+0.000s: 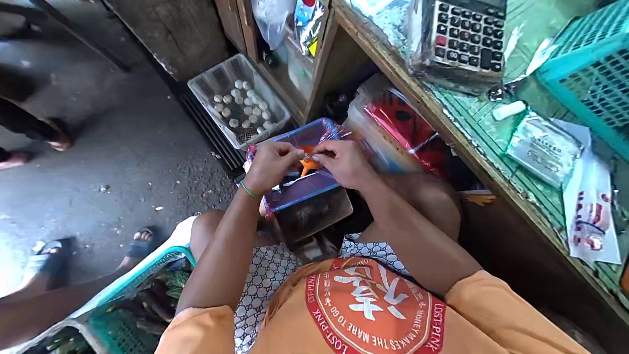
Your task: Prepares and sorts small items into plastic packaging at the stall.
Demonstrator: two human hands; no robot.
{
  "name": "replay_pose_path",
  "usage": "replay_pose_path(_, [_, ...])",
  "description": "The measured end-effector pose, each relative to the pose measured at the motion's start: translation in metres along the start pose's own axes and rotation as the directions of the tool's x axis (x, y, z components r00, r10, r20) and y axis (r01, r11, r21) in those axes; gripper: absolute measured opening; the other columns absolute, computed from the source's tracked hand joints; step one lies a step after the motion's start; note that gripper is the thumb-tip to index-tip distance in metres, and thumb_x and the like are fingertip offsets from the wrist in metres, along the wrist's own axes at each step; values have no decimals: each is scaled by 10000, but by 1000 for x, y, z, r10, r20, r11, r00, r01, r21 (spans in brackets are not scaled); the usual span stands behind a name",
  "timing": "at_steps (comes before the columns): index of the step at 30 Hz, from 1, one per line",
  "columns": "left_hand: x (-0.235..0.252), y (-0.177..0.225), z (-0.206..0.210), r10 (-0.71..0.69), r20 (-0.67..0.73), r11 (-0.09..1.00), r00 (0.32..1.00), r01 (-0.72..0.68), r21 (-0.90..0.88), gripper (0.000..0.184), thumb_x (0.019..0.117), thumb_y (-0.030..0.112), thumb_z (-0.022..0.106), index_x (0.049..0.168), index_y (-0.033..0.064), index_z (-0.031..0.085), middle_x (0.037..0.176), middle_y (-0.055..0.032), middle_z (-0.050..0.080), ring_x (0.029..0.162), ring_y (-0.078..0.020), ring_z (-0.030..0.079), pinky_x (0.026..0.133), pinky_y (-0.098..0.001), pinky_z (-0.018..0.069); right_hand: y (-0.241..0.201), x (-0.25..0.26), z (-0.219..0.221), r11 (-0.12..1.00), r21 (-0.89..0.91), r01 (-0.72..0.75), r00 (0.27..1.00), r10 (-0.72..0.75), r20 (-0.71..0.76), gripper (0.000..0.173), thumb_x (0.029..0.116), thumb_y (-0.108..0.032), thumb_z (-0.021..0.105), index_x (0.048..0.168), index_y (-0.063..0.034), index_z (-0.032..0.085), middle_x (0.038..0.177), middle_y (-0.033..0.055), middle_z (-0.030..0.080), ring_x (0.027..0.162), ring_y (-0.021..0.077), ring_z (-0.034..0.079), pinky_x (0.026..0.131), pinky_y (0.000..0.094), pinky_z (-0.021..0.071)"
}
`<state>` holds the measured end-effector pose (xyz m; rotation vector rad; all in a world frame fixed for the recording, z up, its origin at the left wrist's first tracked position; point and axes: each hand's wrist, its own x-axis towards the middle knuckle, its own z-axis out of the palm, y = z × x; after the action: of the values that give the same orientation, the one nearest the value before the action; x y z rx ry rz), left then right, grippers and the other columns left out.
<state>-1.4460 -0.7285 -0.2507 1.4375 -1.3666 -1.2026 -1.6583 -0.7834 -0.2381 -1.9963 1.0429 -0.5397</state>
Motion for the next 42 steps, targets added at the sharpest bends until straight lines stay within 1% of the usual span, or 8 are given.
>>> replay_pose_path(7, [3,-55,-7,-67,-158,958,985,19,-288,223,984,239,664,828,80,657,693,-23,631,587,-111,575,572,-281,499,15,37,38,998,-61,-30,994,36,105,95,967,-153,695,954,-81,756,949,43,705,882,137,679,818,367,589])
replay_pose_path(11, [6,-81,6,-120,-173,826,977,2,-563,178,951,232,696,1065,99,666,955,-29,706,825,-135,684,778,-346,603,18,40,86,950,238,-202,972,223,-68,118,979,-128,670,976,-28,732,880,73,716,759,147,680,715,375,598])
replay_pose_path(14, [13,-92,5,-173,-302,815,937,-36,-578,67,951,175,713,928,112,715,928,-7,716,837,-133,673,780,-349,588,26,42,107,884,381,-271,940,329,-93,181,1003,-173,652,1056,-17,726,921,99,716,789,166,674,736,390,584])
replay_pose_path(20, [19,-116,-42,-256,-449,787,856,-85,-611,73,990,67,633,1055,68,665,929,-36,733,808,-160,719,792,-353,622,115,35,85,691,-257,-676,705,708,49,647,977,-371,685,1524,-112,454,1270,235,662,1175,419,641,1003,653,489])
replay_pose_path(27, [22,-114,-36,-238,-511,899,826,-12,-438,100,912,129,757,887,64,686,764,-12,673,659,-105,615,639,-291,543,119,25,85,685,-427,-590,736,674,64,321,1023,-326,620,1179,-64,721,1174,195,700,1151,366,651,1014,598,493])
replay_pose_path(34, [9,-113,-24,35,-433,997,901,-64,-51,80,908,121,756,948,74,706,1033,-56,689,863,-144,674,773,-357,595,46,-8,32,859,-13,-511,843,499,-203,282,1026,-286,636,1174,-58,710,1022,107,733,885,210,714,812,434,601])
replay_pose_path(38, [5,-104,-17,74,-424,979,903,-147,-142,167,914,42,731,1080,48,715,978,-46,731,828,-123,698,781,-332,607,10,-21,3,890,358,-282,874,393,-287,200,1038,-170,580,1124,-22,685,892,75,742,736,149,705,641,310,599])
replay_pose_path(42, [4,-96,-12,163,-432,960,887,-244,-138,57,916,62,724,969,75,740,986,-19,711,851,-113,682,761,-300,599,-6,-26,-5,817,543,-191,877,390,-279,223,1058,-158,512,1153,-28,667,973,118,747,815,194,733,677,334,623])
